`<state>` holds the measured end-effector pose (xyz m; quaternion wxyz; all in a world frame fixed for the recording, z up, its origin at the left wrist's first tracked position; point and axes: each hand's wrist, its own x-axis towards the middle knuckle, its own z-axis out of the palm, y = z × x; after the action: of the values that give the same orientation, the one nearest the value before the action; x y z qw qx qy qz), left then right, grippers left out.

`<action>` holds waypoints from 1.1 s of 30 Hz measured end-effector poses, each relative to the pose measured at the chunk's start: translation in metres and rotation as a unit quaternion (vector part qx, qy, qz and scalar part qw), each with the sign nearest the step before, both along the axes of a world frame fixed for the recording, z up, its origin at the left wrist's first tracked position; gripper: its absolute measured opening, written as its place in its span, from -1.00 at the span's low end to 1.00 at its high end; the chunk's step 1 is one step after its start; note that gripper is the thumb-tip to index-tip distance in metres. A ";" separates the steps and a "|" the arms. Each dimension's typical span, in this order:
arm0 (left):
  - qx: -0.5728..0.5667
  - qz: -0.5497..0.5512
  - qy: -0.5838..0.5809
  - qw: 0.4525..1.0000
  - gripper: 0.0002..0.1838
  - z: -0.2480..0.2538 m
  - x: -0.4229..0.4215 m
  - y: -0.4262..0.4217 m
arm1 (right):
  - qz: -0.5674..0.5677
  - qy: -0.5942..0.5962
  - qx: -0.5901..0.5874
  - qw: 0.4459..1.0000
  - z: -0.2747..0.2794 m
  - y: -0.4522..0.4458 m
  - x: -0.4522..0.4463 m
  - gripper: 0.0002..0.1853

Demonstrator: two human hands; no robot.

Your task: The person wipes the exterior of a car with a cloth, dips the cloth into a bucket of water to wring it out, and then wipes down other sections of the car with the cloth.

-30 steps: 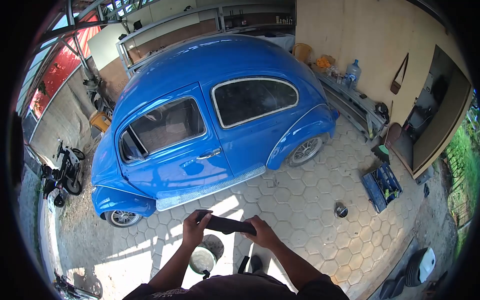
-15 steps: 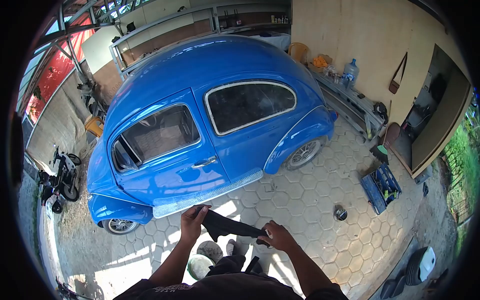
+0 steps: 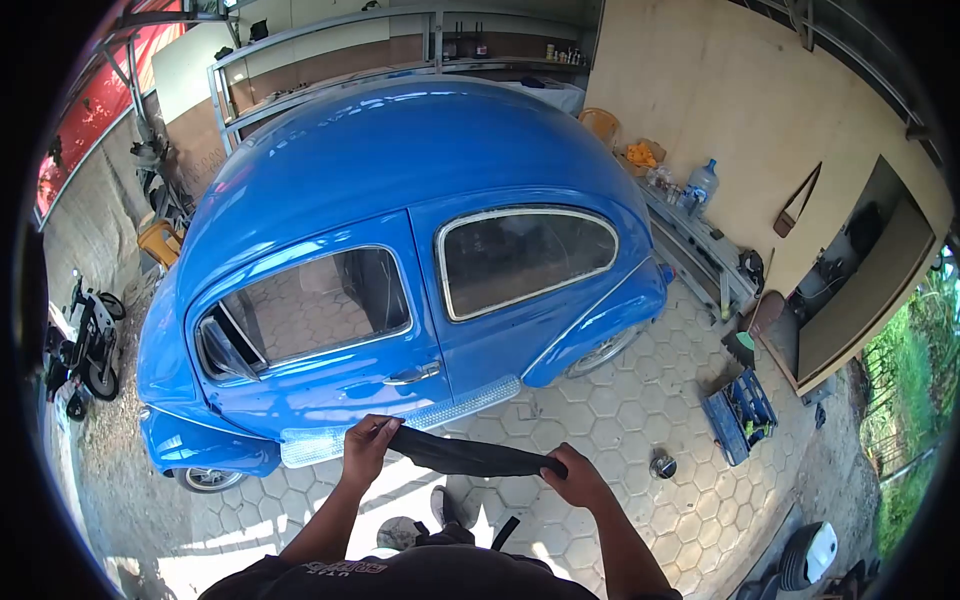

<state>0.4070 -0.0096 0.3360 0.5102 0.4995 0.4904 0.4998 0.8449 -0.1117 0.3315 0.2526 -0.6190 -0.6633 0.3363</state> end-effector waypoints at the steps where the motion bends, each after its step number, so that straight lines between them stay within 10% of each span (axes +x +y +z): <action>1: -0.021 -0.013 -0.016 1.000 -0.81 0.005 -0.005 0.016 | -0.017 0.014 0.010 1.000 0.007 0.013 -0.003 -0.66; 9: 0.040 -0.036 -0.035 0.998 -0.75 0.031 -0.011 0.116 | -0.146 0.217 -0.088 0.961 0.058 0.093 -0.026 -0.57; 18: 0.053 0.008 0.029 0.998 -0.72 0.082 0.015 0.181 | -0.149 0.099 0.131 0.975 0.051 0.172 -0.010 -0.78; 24: 0.037 -0.055 0.174 0.983 -0.71 0.101 0.031 0.207 | -0.239 0.215 0.061 0.945 0.064 0.229 0.016 -0.74; 33: 0.157 -0.188 0.418 0.875 -0.48 0.097 0.114 0.214 | 0.015 0.258 0.067 0.964 0.107 0.303 -0.020 -0.75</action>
<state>0.5208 0.2045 0.4328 0.2564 0.8184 0.4697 0.2093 0.8245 0.1911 0.4387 0.4512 -0.4830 -0.6057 0.4431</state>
